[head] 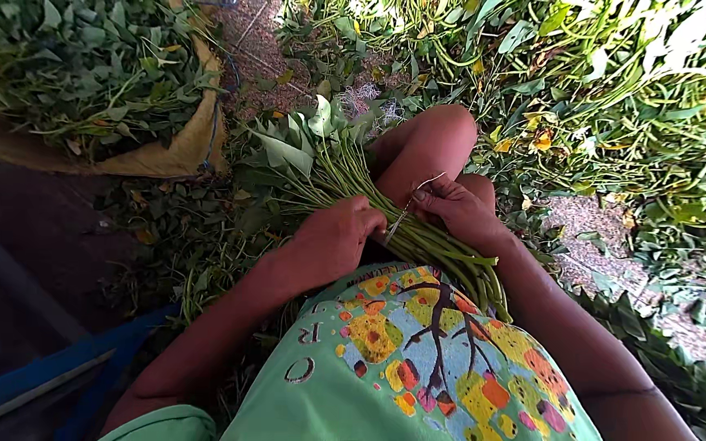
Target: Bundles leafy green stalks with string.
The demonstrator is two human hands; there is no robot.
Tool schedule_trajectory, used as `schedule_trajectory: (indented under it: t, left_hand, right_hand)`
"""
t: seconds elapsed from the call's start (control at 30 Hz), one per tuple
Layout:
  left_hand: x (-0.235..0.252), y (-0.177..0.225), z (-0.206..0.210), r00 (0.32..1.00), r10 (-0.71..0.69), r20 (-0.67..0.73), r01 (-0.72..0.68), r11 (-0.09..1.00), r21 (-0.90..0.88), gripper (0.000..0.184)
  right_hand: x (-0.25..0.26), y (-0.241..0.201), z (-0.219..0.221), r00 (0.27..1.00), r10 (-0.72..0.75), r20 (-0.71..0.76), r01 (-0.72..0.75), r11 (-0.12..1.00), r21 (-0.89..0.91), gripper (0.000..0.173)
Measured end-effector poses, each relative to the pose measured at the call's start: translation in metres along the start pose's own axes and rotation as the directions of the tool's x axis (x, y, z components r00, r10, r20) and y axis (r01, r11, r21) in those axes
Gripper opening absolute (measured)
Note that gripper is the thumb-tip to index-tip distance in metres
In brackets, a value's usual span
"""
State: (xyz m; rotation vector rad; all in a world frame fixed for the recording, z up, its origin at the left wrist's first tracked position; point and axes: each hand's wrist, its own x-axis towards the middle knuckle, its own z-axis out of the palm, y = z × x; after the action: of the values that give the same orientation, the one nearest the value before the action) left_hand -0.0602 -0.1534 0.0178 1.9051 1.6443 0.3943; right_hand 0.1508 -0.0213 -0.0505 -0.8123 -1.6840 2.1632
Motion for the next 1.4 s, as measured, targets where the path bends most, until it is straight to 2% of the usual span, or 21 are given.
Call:
schedule_trajectory:
  t: [0.07, 0.17, 0.27, 0.37, 0.53, 0.63, 0.7, 0.77, 0.8, 0.87, 0.9, 0.97, 1.17, 1.23, 1.27, 1.33, 1.4]
  left_hand:
    - [0.011, 0.001, -0.009, 0.993, 0.070, -0.098, -0.054, 0.987, 0.153, 0.023]
    - [0.032, -0.003, -0.013, 0.971, 0.208, -0.121, -0.174, 0.954, 0.246, 0.026]
    - [0.056, -0.006, -0.013, 0.937, 0.333, -0.105, -0.301, 0.923, 0.241, 0.023]
    - [0.073, -0.010, -0.004, 0.926, 0.359, -0.114, -0.337, 0.925, 0.173, 0.018]
    - [0.077, -0.019, 0.016, 0.863, 0.433, -0.259, -0.412, 0.901, 0.133, 0.021]
    - [0.073, -0.018, 0.017, 0.828, 0.460, -0.320, -0.426, 0.888, 0.172, 0.025]
    - [0.071, -0.019, 0.019, 0.878, 0.319, -0.356, -0.289, 0.948, 0.137, 0.022]
    - [0.060, -0.009, 0.018, 0.934, -0.024, -0.356, 0.023, 1.000, -0.006, 0.036]
    - [0.051, -0.001, 0.018, 0.921, -0.175, -0.347, 0.152, 0.984, -0.094, 0.041]
    - [0.033, 0.012, 0.026, 0.904, -0.346, -0.250, 0.276, 0.920, -0.277, 0.030]
    - [0.028, 0.016, 0.033, 0.901, -0.400, -0.168, 0.318, 0.873, -0.371, 0.024]
    - [0.026, 0.019, 0.043, 0.889, -0.445, -0.104, 0.345, 0.804, -0.485, 0.016]
    - [0.030, 0.017, 0.041, 0.903, -0.430, -0.004, 0.351, 0.743, -0.570, 0.012]
    - [0.030, 0.013, 0.047, 0.927, -0.369, -0.069, 0.279, 0.802, -0.528, 0.012]
    - [0.029, 0.010, 0.053, 0.950, -0.283, -0.134, 0.191, 0.864, -0.467, 0.012]
    - [0.027, 0.002, 0.067, 0.961, -0.013, -0.276, -0.068, 0.957, -0.282, 0.013]
    - [0.028, -0.009, 0.079, 0.907, 0.233, -0.351, -0.300, 0.943, -0.147, 0.014]
  right_hand:
    - [0.002, -0.004, 0.001, 0.998, 0.040, 0.047, -0.040, 0.999, 0.014, 0.011]
    - [0.003, -0.011, 0.006, 0.993, 0.104, 0.049, -0.103, 0.995, -0.009, 0.012]
    - [0.003, -0.012, 0.003, 0.991, 0.121, 0.053, -0.122, 0.993, 0.001, 0.012]
    - [0.003, -0.013, 0.003, 0.992, 0.120, 0.041, -0.121, 0.992, 0.029, 0.013]
    - [0.005, -0.012, 0.003, 0.987, 0.163, -0.003, -0.162, 0.985, 0.059, 0.010]
    - [0.004, -0.013, 0.003, 0.990, 0.134, 0.036, -0.136, 0.989, 0.048, 0.012]
    - [0.005, -0.010, 0.003, 0.993, 0.106, 0.052, -0.108, 0.994, 0.035, 0.014]
    - [0.003, -0.006, 0.005, 0.994, 0.107, 0.030, -0.109, 0.993, 0.048, 0.015]
    - [0.001, -0.005, 0.005, 0.994, 0.109, 0.018, -0.110, 0.992, 0.066, 0.015]
    - [0.001, -0.003, 0.004, 0.994, 0.105, -0.006, -0.104, 0.988, 0.110, 0.015]
    - [0.001, -0.002, 0.004, 0.995, 0.099, -0.015, -0.096, 0.986, 0.133, 0.015]
    - [0.001, -0.001, 0.005, 0.996, 0.090, -0.002, -0.088, 0.984, 0.157, 0.014]
    - [-0.001, 0.000, 0.004, 0.997, 0.066, 0.026, -0.069, 0.984, 0.162, 0.012]
    - [0.001, 0.002, 0.001, 0.995, 0.098, 0.015, -0.099, 0.979, 0.175, 0.012]
    - [0.003, 0.004, -0.002, 0.992, 0.125, 0.019, -0.126, 0.975, 0.182, 0.013]
    - [0.009, 0.008, -0.008, 0.975, 0.219, 0.045, -0.223, 0.953, 0.204, 0.014]
    - [0.013, 0.009, -0.010, 0.944, 0.325, 0.061, -0.330, 0.921, 0.206, 0.014]
